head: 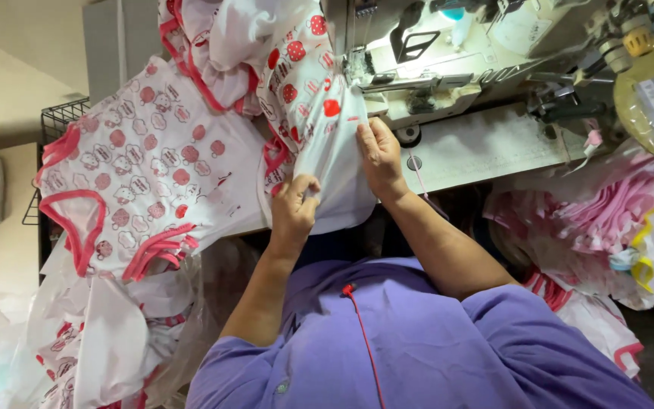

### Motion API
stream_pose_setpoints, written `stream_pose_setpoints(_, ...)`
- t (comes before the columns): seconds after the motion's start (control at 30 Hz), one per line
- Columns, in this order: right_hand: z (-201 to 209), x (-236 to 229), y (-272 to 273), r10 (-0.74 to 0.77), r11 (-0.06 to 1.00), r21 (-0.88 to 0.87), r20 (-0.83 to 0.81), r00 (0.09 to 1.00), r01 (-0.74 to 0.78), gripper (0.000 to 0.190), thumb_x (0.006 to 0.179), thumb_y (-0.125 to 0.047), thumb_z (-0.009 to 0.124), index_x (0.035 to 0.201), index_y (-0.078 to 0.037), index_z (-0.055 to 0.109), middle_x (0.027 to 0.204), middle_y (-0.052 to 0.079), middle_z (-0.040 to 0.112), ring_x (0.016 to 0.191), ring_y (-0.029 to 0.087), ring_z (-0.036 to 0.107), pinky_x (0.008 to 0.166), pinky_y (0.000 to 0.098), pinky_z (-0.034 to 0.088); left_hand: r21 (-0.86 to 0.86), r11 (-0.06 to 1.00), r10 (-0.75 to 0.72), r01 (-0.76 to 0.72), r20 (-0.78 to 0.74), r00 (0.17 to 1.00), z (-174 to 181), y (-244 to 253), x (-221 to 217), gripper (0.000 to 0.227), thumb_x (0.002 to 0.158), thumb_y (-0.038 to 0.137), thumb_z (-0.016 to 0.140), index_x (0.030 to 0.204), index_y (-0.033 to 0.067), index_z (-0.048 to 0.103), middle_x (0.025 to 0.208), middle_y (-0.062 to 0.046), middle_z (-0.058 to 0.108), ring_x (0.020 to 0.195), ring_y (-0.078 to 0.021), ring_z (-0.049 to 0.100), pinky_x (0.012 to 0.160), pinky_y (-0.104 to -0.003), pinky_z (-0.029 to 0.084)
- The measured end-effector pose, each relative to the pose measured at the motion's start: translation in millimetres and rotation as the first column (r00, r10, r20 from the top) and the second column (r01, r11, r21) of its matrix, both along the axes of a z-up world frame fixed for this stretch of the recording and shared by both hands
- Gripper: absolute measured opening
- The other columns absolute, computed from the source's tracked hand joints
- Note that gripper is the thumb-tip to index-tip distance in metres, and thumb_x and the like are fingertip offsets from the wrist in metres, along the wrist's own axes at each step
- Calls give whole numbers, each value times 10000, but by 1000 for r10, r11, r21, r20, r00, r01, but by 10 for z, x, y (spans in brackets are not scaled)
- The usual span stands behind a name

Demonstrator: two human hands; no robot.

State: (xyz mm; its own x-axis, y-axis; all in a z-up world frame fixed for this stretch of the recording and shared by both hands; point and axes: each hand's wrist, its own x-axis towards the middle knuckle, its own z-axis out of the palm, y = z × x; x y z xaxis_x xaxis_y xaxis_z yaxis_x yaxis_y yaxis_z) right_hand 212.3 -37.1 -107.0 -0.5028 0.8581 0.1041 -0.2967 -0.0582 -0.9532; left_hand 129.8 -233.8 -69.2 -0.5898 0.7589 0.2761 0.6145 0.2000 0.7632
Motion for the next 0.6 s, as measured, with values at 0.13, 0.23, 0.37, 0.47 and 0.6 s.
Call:
stream_pose_setpoints(0.13,-26,51,94,-3,998,64,53,999,0,243,1059,-190,579,836,-103,617,586,-10,509,544,74,443,495,212,356,-21,999,-30,30,11,999,198,89,-36,377,727,102,548,1045,252,684,1015,-40,728,988,-304,671,950,-410,494)
stream_pose_setpoints(0.23,-35,76,121,-1,997,74,47,999,-2,228,1045,-196,597,835,-107,611,571,-3,517,521,70,457,480,208,359,-27,999,-36,37,29,999,289,188,-123,438,762,103,507,1125,256,698,1109,-69,719,1080,-321,660,986,-424,489)
stream_pose_setpoints(0.37,30,89,63,11,998,57,44,999,-14,214,1036,-174,607,834,-103,601,591,-16,507,536,65,452,492,204,354,-69,996,-56,54,-36,998,445,298,-266,471,778,106,490,1178,262,686,1160,-79,687,1115,-332,651,994,-445,490)
stream_pose_setpoints(0.47,32,103,70,24,998,50,26,999,-25,179,1027,-170,623,862,-102,611,602,-18,511,545,67,462,498,208,365,21,997,-72,77,-166,984,580,391,-382,472,772,53,470,1174,180,680,1080,-129,700,1035,-366,656,967,-441,486)
stream_pose_setpoints(0.6,90,128,84,36,995,92,54,998,-41,170,1021,-168,630,866,-99,610,616,-19,506,556,69,454,503,211,359,70,993,-70,93,-282,957,593,521,-638,498,750,8,456,1184,123,671,1085,-141,720,1042,-347,681,960,-420,509)
